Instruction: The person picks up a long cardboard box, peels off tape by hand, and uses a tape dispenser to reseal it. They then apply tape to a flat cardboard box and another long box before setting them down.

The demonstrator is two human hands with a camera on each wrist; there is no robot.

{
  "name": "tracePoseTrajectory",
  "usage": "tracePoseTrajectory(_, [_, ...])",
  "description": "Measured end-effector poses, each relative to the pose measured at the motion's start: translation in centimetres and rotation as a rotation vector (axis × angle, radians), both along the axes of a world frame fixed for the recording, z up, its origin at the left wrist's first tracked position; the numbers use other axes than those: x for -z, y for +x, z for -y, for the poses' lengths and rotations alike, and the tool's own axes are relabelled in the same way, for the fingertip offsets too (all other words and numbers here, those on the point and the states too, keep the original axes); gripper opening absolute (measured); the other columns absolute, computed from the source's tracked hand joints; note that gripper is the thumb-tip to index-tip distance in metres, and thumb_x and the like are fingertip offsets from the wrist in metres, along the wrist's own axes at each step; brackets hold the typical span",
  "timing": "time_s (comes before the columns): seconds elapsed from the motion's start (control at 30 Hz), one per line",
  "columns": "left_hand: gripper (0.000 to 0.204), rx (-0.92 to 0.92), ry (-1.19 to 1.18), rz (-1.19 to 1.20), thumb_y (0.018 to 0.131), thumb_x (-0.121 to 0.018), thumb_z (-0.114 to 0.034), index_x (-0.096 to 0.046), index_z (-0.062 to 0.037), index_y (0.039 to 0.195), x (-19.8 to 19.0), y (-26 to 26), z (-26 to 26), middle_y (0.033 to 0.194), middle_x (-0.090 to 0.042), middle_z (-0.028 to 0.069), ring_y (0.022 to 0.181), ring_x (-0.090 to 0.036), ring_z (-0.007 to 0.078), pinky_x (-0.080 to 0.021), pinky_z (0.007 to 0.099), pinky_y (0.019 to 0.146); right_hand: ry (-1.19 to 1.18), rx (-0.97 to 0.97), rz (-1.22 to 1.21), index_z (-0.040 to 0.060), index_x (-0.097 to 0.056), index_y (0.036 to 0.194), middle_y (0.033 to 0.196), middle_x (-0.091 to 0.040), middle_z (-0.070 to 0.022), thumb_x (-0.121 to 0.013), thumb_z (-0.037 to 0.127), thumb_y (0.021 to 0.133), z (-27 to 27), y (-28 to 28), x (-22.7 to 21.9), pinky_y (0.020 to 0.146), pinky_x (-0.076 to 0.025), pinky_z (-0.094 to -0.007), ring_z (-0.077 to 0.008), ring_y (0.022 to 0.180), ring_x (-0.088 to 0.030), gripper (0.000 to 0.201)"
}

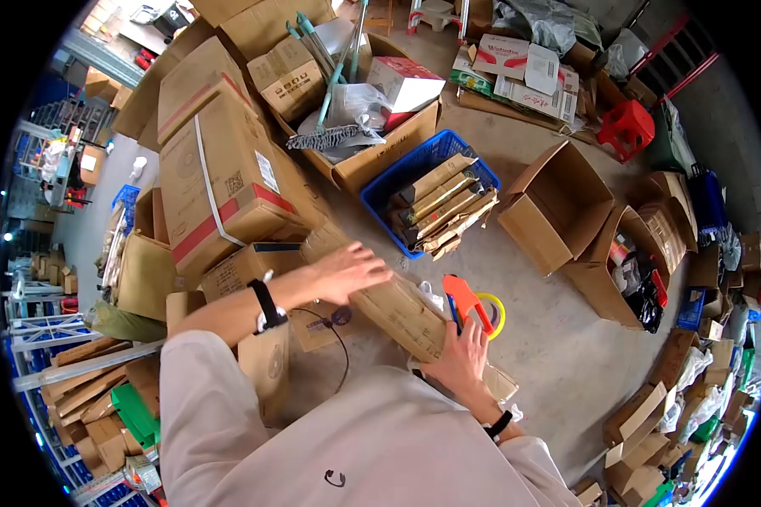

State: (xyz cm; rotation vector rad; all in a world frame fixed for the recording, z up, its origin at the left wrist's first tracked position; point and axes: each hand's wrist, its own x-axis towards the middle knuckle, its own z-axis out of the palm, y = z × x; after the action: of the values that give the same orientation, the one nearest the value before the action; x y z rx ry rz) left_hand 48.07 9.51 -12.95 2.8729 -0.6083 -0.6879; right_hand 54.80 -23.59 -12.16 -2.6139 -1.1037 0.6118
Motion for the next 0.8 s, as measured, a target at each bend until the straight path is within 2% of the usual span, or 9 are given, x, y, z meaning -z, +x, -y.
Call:
tracePoseTrajectory(0.07, [0.097,-0.005,-0.016,0.008,0.061,-0.091,-0.018,-0.051,-0.0098,0.148,-0.3,1.1,-2.7,0.141,-0.057,0.0107,0.131,-0.055,0.0288,-0.042,0.0446,0.113,-0.002,0.003,-0.002,0.001,-0.057,0.124,0.127,-0.048,-0.025,-0.092,0.043,0.055,-2.8,0.3,0.1,0.106,-0.042,-0.0551,-0.0434,0.123,-0.049,0.089])
tracePoseTrajectory(0.17, [0.098,0.063,-0.003,0.125,0.057,-0.093,-0.017,-0.052,-0.0134,0.146,0.1,2.9,-6.0,0.128,-0.061,0.0056,0.12,-0.058,0.0253,-0.046,0.0413,0.103,0.013,0.048,0.09,0.0007,-0.056,0.124,0.125,-0.049,-0.0238,-0.091,0.043,0.055,-5.7,0.4,1.6,0.104,-0.042,-0.0549,-0.0436,0.122,-0.05,0.088])
tracePoseTrajectory(0.23, [0.096,0.077,0.002,0.17,0.055,-0.094,-0.018,-0.055,-0.0142,0.143,0.5,4.2,-7.9,0.126,-0.061,0.005,0.12,-0.057,0.0248,-0.045,0.0417,0.104,-0.012,0.072,0.089,0.0011,-0.057,0.124,0.126,-0.049,-0.0238,-0.092,0.044,0.055,-7.7,0.2,2.6,0.104,-0.043,-0.0543,-0.0437,0.122,-0.05,0.088])
tracePoseTrajectory(0.3, [0.092,0.087,0.021,0.1,0.06,-0.091,-0.014,-0.054,-0.0119,0.144,1.2,5.4,-10.0,0.138,-0.06,0.0084,0.133,-0.054,0.0278,-0.039,0.0431,0.119,-0.008,0.097,0.076,0.0017,-0.057,0.124,0.128,-0.049,-0.0237,-0.093,0.045,0.056,-10.5,1.1,4.1,0.104,-0.042,-0.0532,-0.0431,0.123,-0.05,0.088])
tracePoseTrajectory(0.4, [0.095,-0.022,0.112,-0.015,0.062,-0.091,-0.008,-0.052,-0.0128,0.148,0.9,7.3,-13.2,0.144,-0.057,0.0084,0.138,-0.051,0.0274,-0.03,0.0448,0.129,0.01,0.11,0.03,0.0026,-0.056,0.124,0.129,-0.05,-0.0228,-0.094,0.048,0.058,-14.6,1.9,5.5,0.106,-0.041,-0.051,-0.041,0.124,-0.05,0.089])
tracePoseTrajectory(0.57, [0.087,-0.123,0.236,0.019,0.068,-0.079,0.004,-0.053,-0.0123,0.149,4.2,8.3,-18.6,0.15,-0.052,0.0095,0.143,-0.046,0.0284,-0.028,0.0463,0.128,0.06,0.053,0.036,0.0006,-0.058,0.125,0.123,-0.052,-0.0213,-0.092,0.054,0.059,-21.0,4.7,6.6,0.104,-0.042,-0.0503,-0.0413,0.119,-0.053,0.091])
tracePoseTrajectory(0.63, [0.082,-0.216,0.17,0.024,0.07,-0.075,0.006,-0.054,-0.0128,0.147,4.7,8.2,-20.0,0.148,-0.052,0.0099,0.146,-0.043,0.0279,-0.025,0.047,0.129,0.047,-0.024,-0.004,0.0001,-0.058,0.126,0.123,-0.054,-0.0221,-0.089,0.058,0.065,-22.7,5.9,6.5,0.103,-0.044,-0.0499,-0.0412,0.118,-0.054,0.089])
tracePoseTrajectory(0.77, [0.079,-0.21,0.212,0.03,0.073,-0.072,0.004,-0.054,-0.0138,0.148,4.6,7.3,-20.0,0.15,-0.05,0.0089,0.147,-0.042,0.0286,-0.022,0.048,0.13,0.03,-0.086,-0.094,0.0018,-0.059,0.125,0.122,-0.057,-0.0244,-0.08,0.067,0.076,-22.2,8.5,8.7,0.103,-0.044,-0.0503,-0.041,0.121,-0.056,0.084])
tracePoseTrajectory(0.8, [0.084,-0.256,0.223,0.012,0.074,-0.07,0.006,-0.052,-0.0186,0.151,4.6,7.1,-19.8,0.155,-0.046,0.0085,0.15,-0.038,0.0292,-0.023,0.0488,0.129,0.105,-0.03,-0.204,0.0023,-0.06,0.124,0.123,-0.057,-0.0287,-0.075,0.072,0.08,-21.2,9.5,8.6,0.104,-0.046,-0.0512,-0.0437,0.12,-0.057,0.084])
